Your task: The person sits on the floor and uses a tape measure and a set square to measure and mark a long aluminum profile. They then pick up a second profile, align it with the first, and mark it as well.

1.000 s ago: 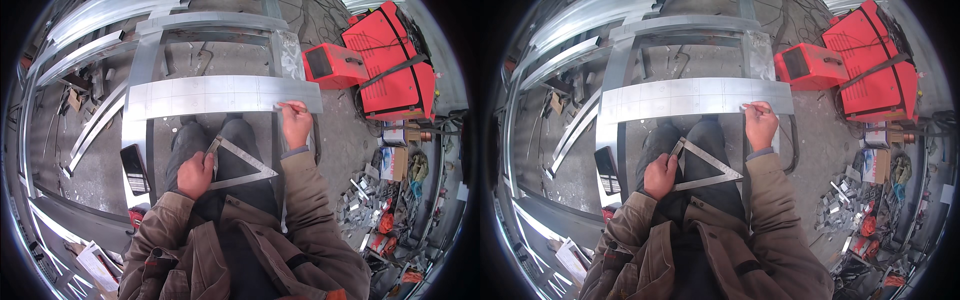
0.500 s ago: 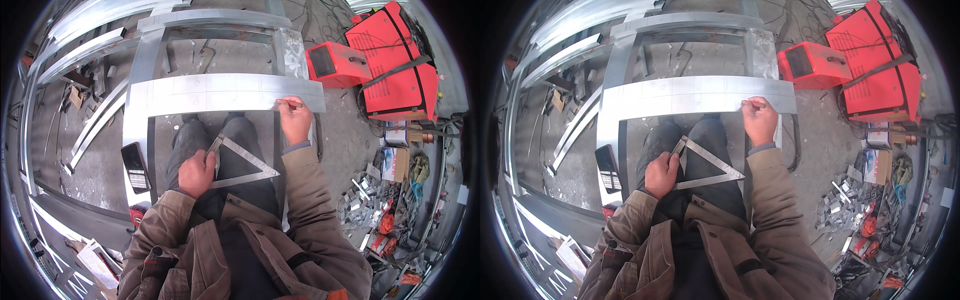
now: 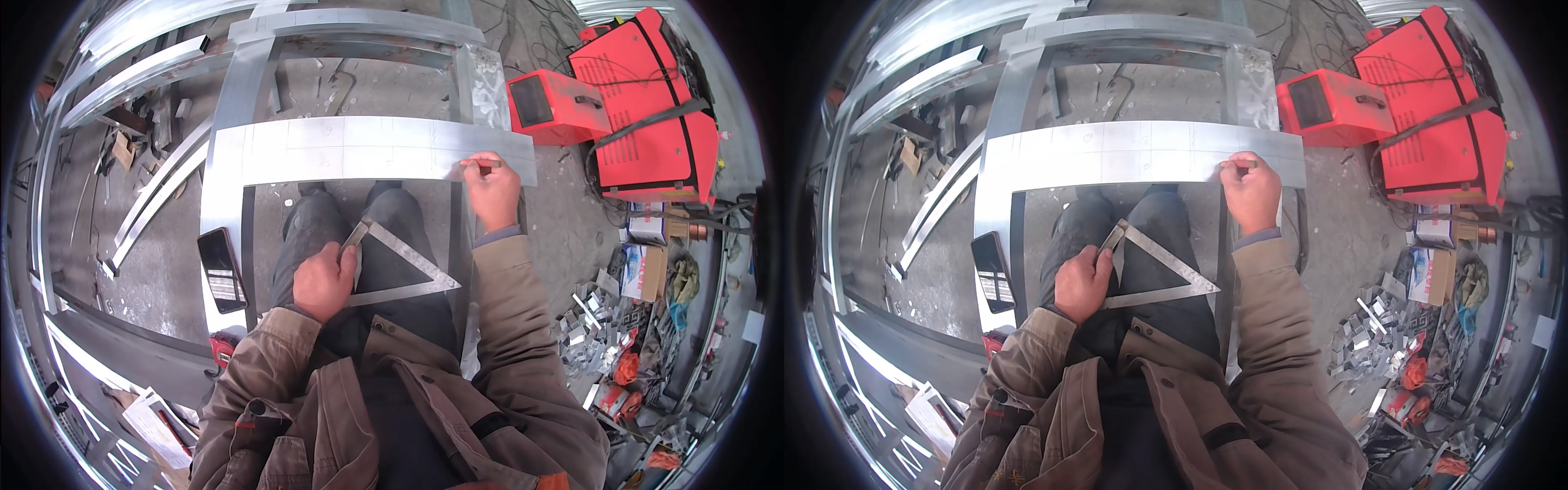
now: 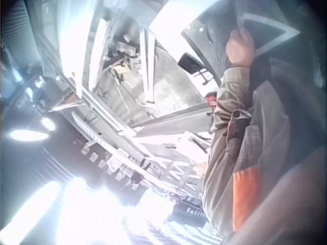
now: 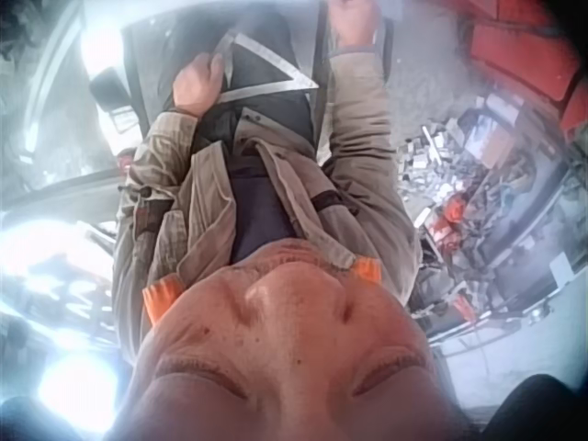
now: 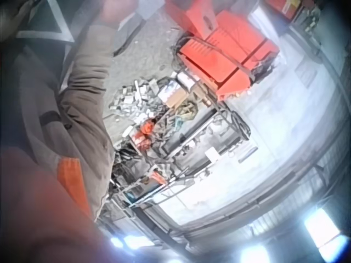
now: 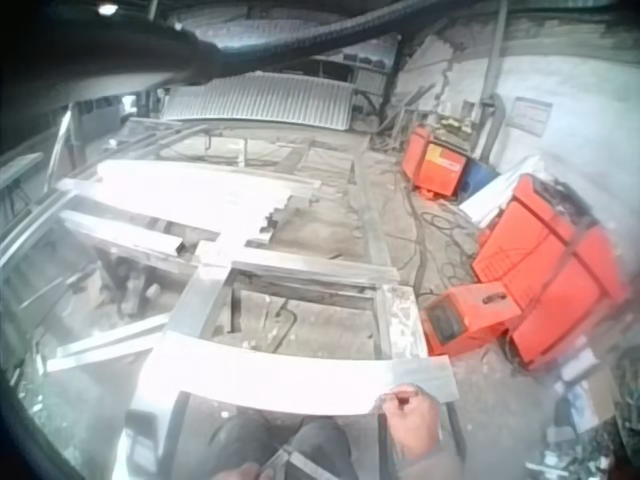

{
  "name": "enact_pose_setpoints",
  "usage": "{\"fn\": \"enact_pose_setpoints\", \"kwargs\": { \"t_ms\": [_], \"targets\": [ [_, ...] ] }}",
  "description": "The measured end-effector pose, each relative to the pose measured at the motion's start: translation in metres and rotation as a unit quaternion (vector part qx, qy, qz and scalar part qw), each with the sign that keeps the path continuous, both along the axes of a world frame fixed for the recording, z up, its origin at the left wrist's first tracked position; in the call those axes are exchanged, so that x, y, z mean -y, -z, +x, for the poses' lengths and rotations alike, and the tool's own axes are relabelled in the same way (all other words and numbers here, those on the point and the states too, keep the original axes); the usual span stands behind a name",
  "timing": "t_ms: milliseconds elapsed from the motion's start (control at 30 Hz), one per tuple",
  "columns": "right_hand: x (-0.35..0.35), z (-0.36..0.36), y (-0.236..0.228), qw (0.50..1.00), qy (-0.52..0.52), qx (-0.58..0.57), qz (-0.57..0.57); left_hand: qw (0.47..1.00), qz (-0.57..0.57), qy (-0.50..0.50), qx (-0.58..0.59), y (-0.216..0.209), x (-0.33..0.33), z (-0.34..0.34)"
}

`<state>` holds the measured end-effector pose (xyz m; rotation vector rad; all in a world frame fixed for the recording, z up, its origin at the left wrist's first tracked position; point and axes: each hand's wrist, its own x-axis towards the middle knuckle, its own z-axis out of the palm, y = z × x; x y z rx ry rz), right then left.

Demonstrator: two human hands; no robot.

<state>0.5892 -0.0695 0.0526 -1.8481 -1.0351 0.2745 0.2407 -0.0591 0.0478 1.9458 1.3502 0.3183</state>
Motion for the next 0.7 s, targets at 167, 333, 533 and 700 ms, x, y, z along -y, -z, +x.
{"fn": "enact_pose_setpoints", "kwargs": {
  "t_ms": [167,333,533,700],
  "targets": [
    [-0.003,0.004,-0.005,0.998,-0.029,0.047,-0.041,1.000,0.004,-0.003,0.017,-0.001,0.000,0.001],
    [-0.008,0.014,-0.009,0.989,-0.026,0.104,-0.101,1.000,0.001,-0.006,0.013,-0.004,0.000,0.000],
    [-0.010,0.003,-0.015,0.993,-0.020,0.068,-0.091,1.000,0.001,-0.003,0.022,-0.003,-0.001,0.000],
    [-0.011,0.016,-0.007,0.997,-0.009,0.018,-0.072,1.000,-0.011,-0.005,0.022,-0.007,-0.002,0.001]
  ]
}}
